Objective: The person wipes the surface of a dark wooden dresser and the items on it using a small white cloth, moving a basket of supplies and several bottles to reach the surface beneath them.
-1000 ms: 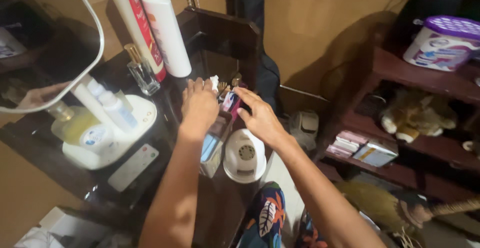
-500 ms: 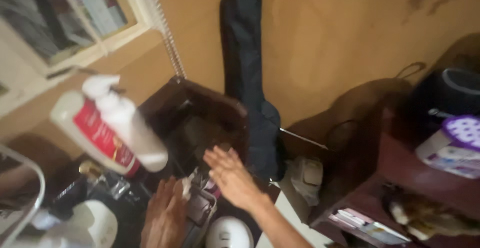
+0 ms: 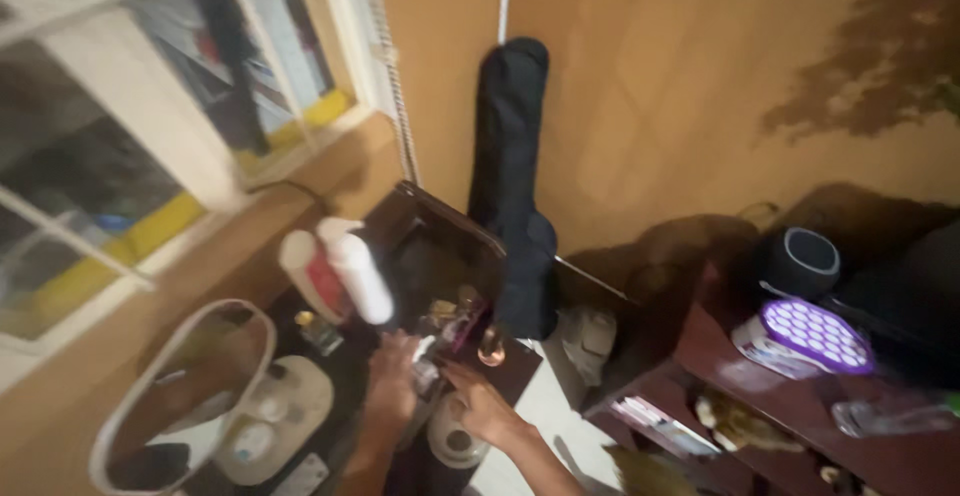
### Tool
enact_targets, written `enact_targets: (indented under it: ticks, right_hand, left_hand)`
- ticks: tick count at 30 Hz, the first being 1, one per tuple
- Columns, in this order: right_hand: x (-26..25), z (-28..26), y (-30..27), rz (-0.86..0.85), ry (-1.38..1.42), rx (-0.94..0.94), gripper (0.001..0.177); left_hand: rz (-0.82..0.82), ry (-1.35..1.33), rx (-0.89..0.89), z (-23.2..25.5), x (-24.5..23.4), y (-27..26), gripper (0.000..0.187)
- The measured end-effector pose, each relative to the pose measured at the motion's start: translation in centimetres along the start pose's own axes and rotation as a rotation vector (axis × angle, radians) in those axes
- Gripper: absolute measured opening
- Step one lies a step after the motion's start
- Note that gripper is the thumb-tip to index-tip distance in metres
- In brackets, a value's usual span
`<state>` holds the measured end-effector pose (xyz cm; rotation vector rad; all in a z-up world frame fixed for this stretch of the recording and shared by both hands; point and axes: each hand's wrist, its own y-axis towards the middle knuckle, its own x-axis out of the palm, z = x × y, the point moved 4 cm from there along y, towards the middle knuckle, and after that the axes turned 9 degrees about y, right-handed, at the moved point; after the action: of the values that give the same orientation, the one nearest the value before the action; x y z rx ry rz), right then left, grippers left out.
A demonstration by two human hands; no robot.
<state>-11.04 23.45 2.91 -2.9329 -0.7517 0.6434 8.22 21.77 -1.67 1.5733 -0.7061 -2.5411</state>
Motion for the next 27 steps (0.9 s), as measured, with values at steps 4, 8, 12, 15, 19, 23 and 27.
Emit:
enact_targets:
  ticks: [4, 8, 12, 15, 19, 23, 27]
  right_hand:
    - [0.3, -5.4, -1.4, -0.091, -0.017, 0.154, 0.029]
    - [1.1, -7.9, -1.0, -0.053, -0.026, 0.132, 0.027]
    - [1.9, -7.8, 0.4, 0.048, 0.155, 0.224, 0.076]
    - [2.1, -10.1, 3.5, 0.078, 0.159, -0.095, 0.076]
    - [2.0, -14.2, 7.9, 0.226, 0.282, -0.149, 0.097]
    - [1.5, -16.7, 11.5, 0.31, 0.376, -0.019, 0.1]
    - [1.1, -17.4, 13.2, 0.354, 0.159, -0.148, 0.101]
  left_hand:
    - [-0.207, 0.162, -0.076, -2.5, 1.4, 3.1, 0.061]
    - [-0.426, 0.236, -0.11, -0.1, -2.3, 6.5, 0.073]
    - [-0.479, 0.056, -0.21, 4.2, -10.5, 7.2, 0.042]
    - [-0.284, -0.118, -0.162, 6.8, -16.7, 9.6, 0.027]
    - [0.181, 0.197, -0.041, 6.1, -22.6, 15.7, 0.048]
    - [0.003, 0.338, -0.222, 1.7, -21.3, 21.1, 0.052]
    - [-0.124, 0.289, -0.281, -1.4, -19.2, 22.2, 0.046]
